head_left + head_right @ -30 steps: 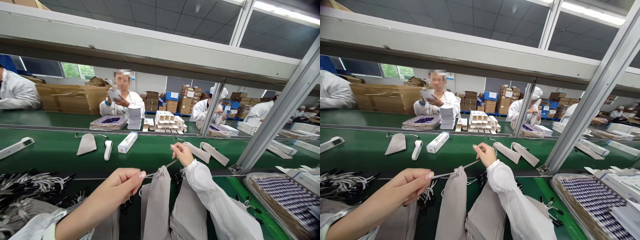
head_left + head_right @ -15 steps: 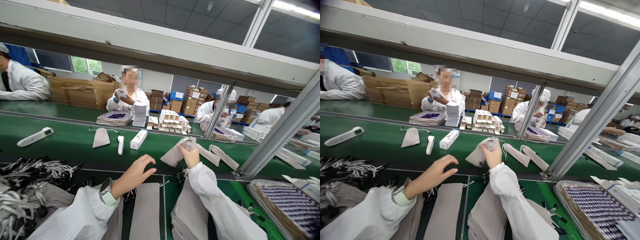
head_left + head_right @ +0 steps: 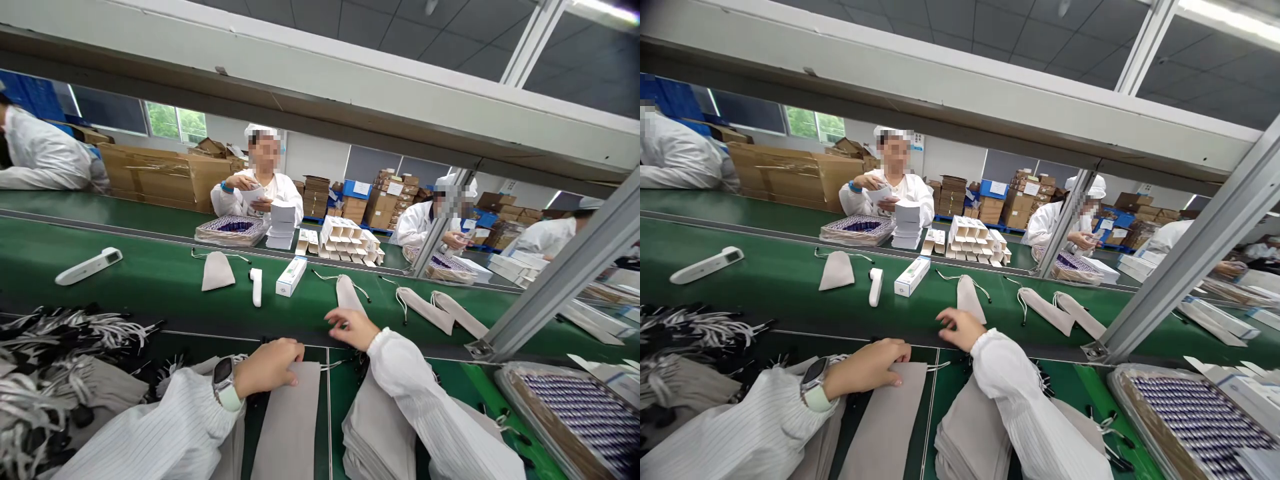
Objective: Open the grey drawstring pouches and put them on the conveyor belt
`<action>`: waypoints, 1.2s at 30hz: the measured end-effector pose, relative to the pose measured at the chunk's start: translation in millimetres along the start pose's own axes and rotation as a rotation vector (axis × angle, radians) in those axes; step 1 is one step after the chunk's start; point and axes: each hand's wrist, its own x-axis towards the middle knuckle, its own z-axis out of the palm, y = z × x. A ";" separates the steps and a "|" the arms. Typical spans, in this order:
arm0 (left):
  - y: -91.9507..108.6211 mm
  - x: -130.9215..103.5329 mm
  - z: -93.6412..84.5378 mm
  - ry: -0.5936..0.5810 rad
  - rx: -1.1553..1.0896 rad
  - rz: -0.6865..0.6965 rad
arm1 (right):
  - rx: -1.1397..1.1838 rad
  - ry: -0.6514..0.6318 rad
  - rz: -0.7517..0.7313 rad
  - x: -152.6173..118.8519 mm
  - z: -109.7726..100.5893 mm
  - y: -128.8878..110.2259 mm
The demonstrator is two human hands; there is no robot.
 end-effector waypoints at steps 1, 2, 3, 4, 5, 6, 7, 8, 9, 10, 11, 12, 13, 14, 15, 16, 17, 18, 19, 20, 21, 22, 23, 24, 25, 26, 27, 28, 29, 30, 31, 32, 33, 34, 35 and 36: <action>-1.0 1.0 0.7 0.020 -0.001 -0.010 | 0.042 -0.127 -0.080 -1.5 8.0 -6.7; -1.9 1.7 1.4 0.040 -0.001 -0.021 | 0.054 -0.208 -0.132 -2.9 16.2 -12.2; -2.5 2.3 2.0 0.057 -0.002 -0.029 | 0.037 -0.238 -0.164 -4.0 24.1 -16.3; -2.8 2.6 2.5 0.071 -0.003 -0.035 | 0.007 -0.230 -0.179 -4.8 31.0 -19.0; -2.9 2.7 3.0 0.084 -0.005 -0.037 | -0.018 -0.201 -0.180 -5.3 36.3 -20.5; -2.6 2.6 3.2 0.096 -0.008 -0.035 | -0.022 -0.172 -0.173 -5.6 40.1 -21.0; -2.3 2.4 3.3 0.106 -0.013 -0.028 | -0.005 -0.155 -0.162 -5.6 42.4 -20.8; -1.8 2.1 3.3 0.115 -0.019 -0.017 | 0.024 -0.148 -0.152 -5.5 43.5 -20.2; -1.4 1.9 3.2 0.121 -0.026 -0.005 | 0.058 -0.147 -0.142 -5.3 43.9 -19.6; -1.0 1.6 3.0 0.124 -0.033 0.008 | 0.090 -0.149 -0.130 -5.2 43.9 -19.0; -0.8 1.5 2.9 0.125 -0.039 0.020 | 0.114 -0.153 -0.119 -5.1 43.9 -18.7; -0.8 1.6 2.9 0.124 -0.043 0.028 | 0.128 -0.154 -0.110 -5.1 44.0 -18.6; -1.1 1.8 3.2 0.124 -0.046 0.035 | 0.131 -0.148 -0.104 -5.2 44.2 -18.8; -1.7 2.2 3.7 0.130 -0.048 0.045 | 0.125 -0.136 -0.105 -5.3 44.6 -19.2; -2.5 2.6 4.4 0.138 -0.052 0.058 | 0.110 -0.119 -0.110 -5.4 44.9 -19.5; -3.4 3.1 5.3 0.146 -0.056 0.072 | 0.089 -0.100 -0.117 -5.4 45.0 -19.7; -4.3 3.4 6.1 0.153 -0.061 0.085 | 0.065 -0.083 -0.123 -5.3 44.9 -19.7; -5.0 3.6 6.6 0.156 -0.066 0.096 | 0.043 -0.069 -0.128 -5.0 44.5 -19.2; -5.3 3.5 6.6 0.156 -0.070 0.104 | 0.022 -0.060 -0.134 -4.6 43.9 -18.4; -5.2 3.1 5.7 0.151 -0.074 0.110 | 0.002 -0.054 -0.142 -4.0 43.2 -17.1; -4.6 2.6 4.0 0.147 -0.078 0.117 | -0.018 -0.050 -0.147 -3.4 42.5 -15.6; -3.5 2.0 1.5 0.145 -0.079 0.127 | -0.036 -0.051 -0.148 -2.8 41.9 -14.0; -2.2 1.4 -1.6 0.148 -0.089 0.146 | -0.049 -0.062 -0.137 -2.5 41.7 -12.5; -0.7 0.8 -4.9 0.157 -0.115 0.177 | -0.057 -0.080 -0.112 -2.4 41.7 -11.1; 0.7 0.5 -8.0 0.164 -0.158 0.219 | -0.062 -0.100 -0.077 -2.8 41.8 -10.0; 1.7 0.5 -10.5 0.158 -0.221 0.267 | -0.068 -0.120 -0.037 -3.7 41.7 -9.2; 2.3 0.7 -11.8 0.142 -0.291 0.311 | -0.073 -0.141 -0.002 -5.1 40.9 -8.8; 2.4 1.2 -11.8 0.119 -0.356 0.343 | -0.074 -0.170 0.026 -6.7 38.8 -8.8; 2.0 1.9 -10.5 0.097 -0.403 0.357 | -0.061 -0.215 0.043 -8.1 35.1 -9.2; 1.3 2.8 -7.9 0.081 -0.426 0.353 | -0.023 -0.275 0.048 -9.0 29.4 -10.2; 0.6 3.8 -4.5 0.078 -0.432 0.338 | 0.041 -0.334 0.048 -8.6 22.0 -12.1; -0.2 4.7 -0.5 0.093 -0.429 0.319 | 0.120 -0.377 0.046 -6.3 13.2 -15.0; -0.9 5.6 3.7 0.115 -0.421 0.304 | 0.188 -0.383 0.049 -1.7 4.1 -19.0; -1.4 6.3 7.7 0.134 -0.417 0.293 | 0.215 -0.342 0.069 5.7 -4.1 -24.2; -1.7 6.8 11.3 0.151 -0.414 0.287 | 0.197 -0.265 0.103 15.9 -10.2 -30.3; -2.1 7.1 14.5 0.164 -0.412 0.284 | 0.144 -0.178 0.145 28.7 -13.1 -36.7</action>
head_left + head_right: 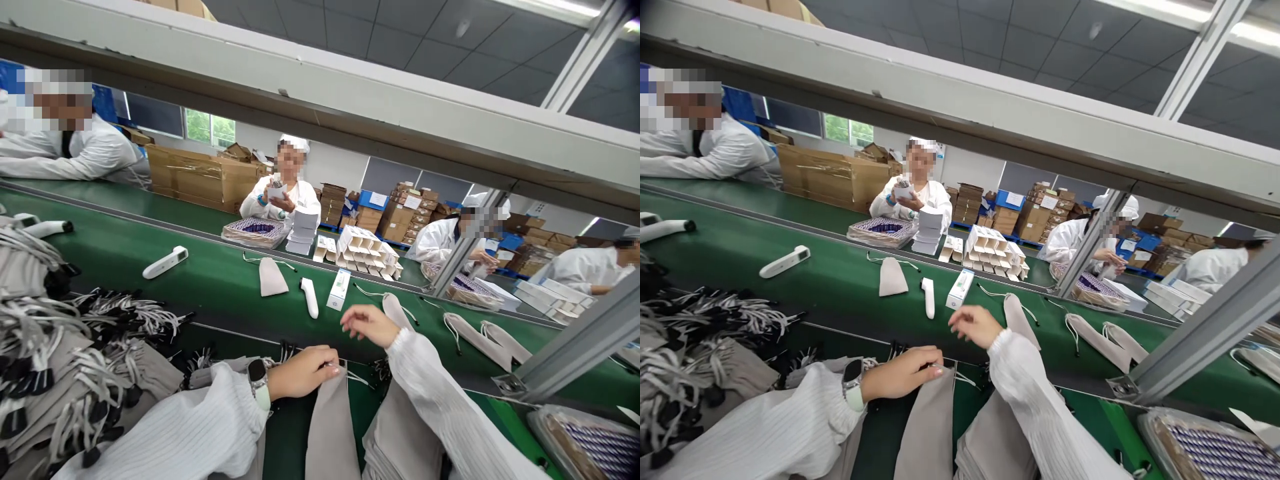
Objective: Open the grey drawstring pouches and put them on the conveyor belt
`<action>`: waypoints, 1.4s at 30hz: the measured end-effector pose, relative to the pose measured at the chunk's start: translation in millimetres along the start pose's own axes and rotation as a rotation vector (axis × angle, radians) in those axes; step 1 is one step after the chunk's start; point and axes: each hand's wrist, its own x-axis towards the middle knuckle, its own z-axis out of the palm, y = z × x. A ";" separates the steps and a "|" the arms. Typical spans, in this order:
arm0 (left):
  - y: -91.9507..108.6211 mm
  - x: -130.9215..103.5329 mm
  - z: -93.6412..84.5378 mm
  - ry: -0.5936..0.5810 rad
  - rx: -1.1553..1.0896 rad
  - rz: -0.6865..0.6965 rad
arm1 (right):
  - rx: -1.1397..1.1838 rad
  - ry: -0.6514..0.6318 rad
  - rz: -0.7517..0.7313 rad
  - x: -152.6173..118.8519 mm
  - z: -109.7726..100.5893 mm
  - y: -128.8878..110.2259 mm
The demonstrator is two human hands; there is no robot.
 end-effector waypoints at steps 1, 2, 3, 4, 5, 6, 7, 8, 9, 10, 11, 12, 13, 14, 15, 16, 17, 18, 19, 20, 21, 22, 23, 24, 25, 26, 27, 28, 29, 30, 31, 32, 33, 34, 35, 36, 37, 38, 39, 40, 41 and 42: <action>-1.4 -0.6 2.1 0.008 0.003 0.001 | -0.073 0.094 0.050 13.7 -0.5 -8.1; -2.6 -1.2 3.6 0.010 0.006 0.002 | -0.131 0.161 0.087 29.2 2.4 -14.7; -3.7 -1.9 4.4 0.010 0.008 0.003 | -0.164 0.202 0.110 45.4 8.5 -19.5; -4.7 -2.5 4.7 0.008 0.012 0.004 | -0.188 0.242 0.137 61.3 16.7 -22.0; -5.4 -3.1 4.6 0.006 0.018 0.008 | -0.196 0.273 0.161 75.8 26.1 -22.5; -6.0 -3.6 4.2 0.007 0.027 0.012 | -0.197 0.302 0.187 88.3 35.4 -21.3; -6.3 -3.9 3.5 0.009 0.037 0.018 | -0.190 0.328 0.210 98.4 43.7 -18.9; -6.3 -4.0 2.8 0.013 0.048 0.024 | -0.173 0.348 0.227 106.0 50.1 -15.7; -6.2 -3.8 2.0 0.016 0.060 0.029 | -0.148 0.363 0.240 111.0 54.0 -12.1; -5.9 -3.4 1.3 0.022 0.069 0.034 | -0.114 0.372 0.249 113.6 55.3 -8.6; -5.5 -2.8 0.7 0.033 0.071 0.041 | -0.074 0.377 0.252 113.8 53.9 -5.5; -5.0 -2.1 0.1 0.048 0.063 0.052 | -0.026 0.377 0.251 111.2 50.3 -2.8; -4.4 -1.4 -0.3 0.065 0.046 0.065 | 0.028 0.375 0.246 106.0 44.8 -0.8; -3.8 -0.6 -0.7 0.084 0.024 0.079 | 0.082 0.372 0.236 97.8 38.1 0.5; -3.1 0.0 -0.8 0.103 0.000 0.091 | 0.123 0.374 0.223 87.0 30.8 1.0; -2.2 0.5 -0.9 0.118 -0.023 0.101 | 0.182 0.371 0.194 73.6 23.4 0.8; -1.3 0.9 -0.8 0.127 -0.041 0.108 | 0.274 0.359 0.144 58.5 16.5 0.1; -0.1 1.1 -0.6 0.137 -0.054 0.111 | 0.397 0.336 0.077 42.4 10.7 -1.1; 1.2 1.1 -0.4 0.150 -0.065 0.113 | 0.539 0.302 0.003 26.3 6.3 -2.3; 2.8 1.1 -0.2 0.165 -0.074 0.114 | 0.680 0.262 -0.066 11.3 3.7 -3.4; 4.4 1.2 -0.2 0.182 -0.081 0.116 | 0.798 0.224 -0.118 -1.7 2.8 -4.0; 6.1 1.4 -0.6 0.199 -0.087 0.117 | 0.872 0.197 -0.148 -12.0 3.7 -4.1; 7.6 1.7 -1.5 0.216 -0.092 0.117 | 0.894 0.186 -0.156 -19.3 5.9 -3.4; 9.0 2.1 -2.9 0.235 -0.096 0.115 | 0.897 0.180 -0.160 -23.8 8.7 -2.4; 10.2 2.7 -4.9 0.260 -0.099 0.111 | 0.892 0.174 -0.161 -25.8 11.8 -1.1; 11.2 3.5 -7.4 0.300 -0.100 0.104 | 0.879 0.163 -0.165 -26.0 14.5 0.0; 12.0 4.2 -10.1 0.350 -0.094 0.095 | 0.854 0.146 -0.169 -25.4 16.5 0.7; 12.7 5.0 -12.7 0.405 -0.083 0.087 | 0.820 0.127 -0.167 -24.5 17.7 0.9; 13.5 5.7 -15.1 0.454 -0.067 0.081 | 0.783 0.110 -0.156 -24.0 18.2 0.5; 14.4 6.2 -16.9 0.488 -0.050 0.078 | 0.748 0.095 -0.141 -24.1 18.2 -0.3; 15.5 6.6 -17.9 0.501 -0.035 0.077 | 0.724 0.080 -0.125 -24.8 18.0 -1.2; 16.7 6.8 -18.2 0.497 -0.022 0.076 | 0.716 0.060 -0.107 -25.9 18.1 -2.0; 18.0 6.7 -17.9 0.485 -0.014 0.073 | 0.725 0.033 -0.089 -27.1 18.6 -2.6; 19.4 6.6 -17.1 0.472 -0.010 0.069 | 0.740 -0.003 -0.077 -28.2 19.8 -2.8; 20.7 6.4 -16.2 0.461 -0.007 0.063 | 0.755 -0.041 -0.068 -29.0 21.6 -2.7; 22.0 6.2 -15.5 0.458 -0.005 0.052 | 0.767 -0.073 -0.058 -29.4 24.1 -2.6; 23.0 6.0 -15.1 0.459 -0.006 0.038 | 0.774 -0.097 -0.042 -29.5 26.9 -2.7; 23.9 6.1 -15.2 0.462 -0.006 0.023 | 0.769 -0.119 -0.017 -29.7 30.0 -3.4; 24.6 6.3 -16.0 0.469 -0.005 0.007 | 0.747 -0.141 0.014 -30.1 33.0 -4.9; 25.1 6.7 -17.5 0.480 -0.002 -0.007 | 0.707 -0.157 0.041 -30.8 35.6 -7.5; 25.5 7.2 -19.7 0.492 0.003 -0.018 | 0.649 -0.158 0.056 -32.1 37.5 -10.8; 26.0 7.7 -22.5 0.502 0.009 -0.026 | 0.571 -0.122 0.047 -33.7 38.7 -14.5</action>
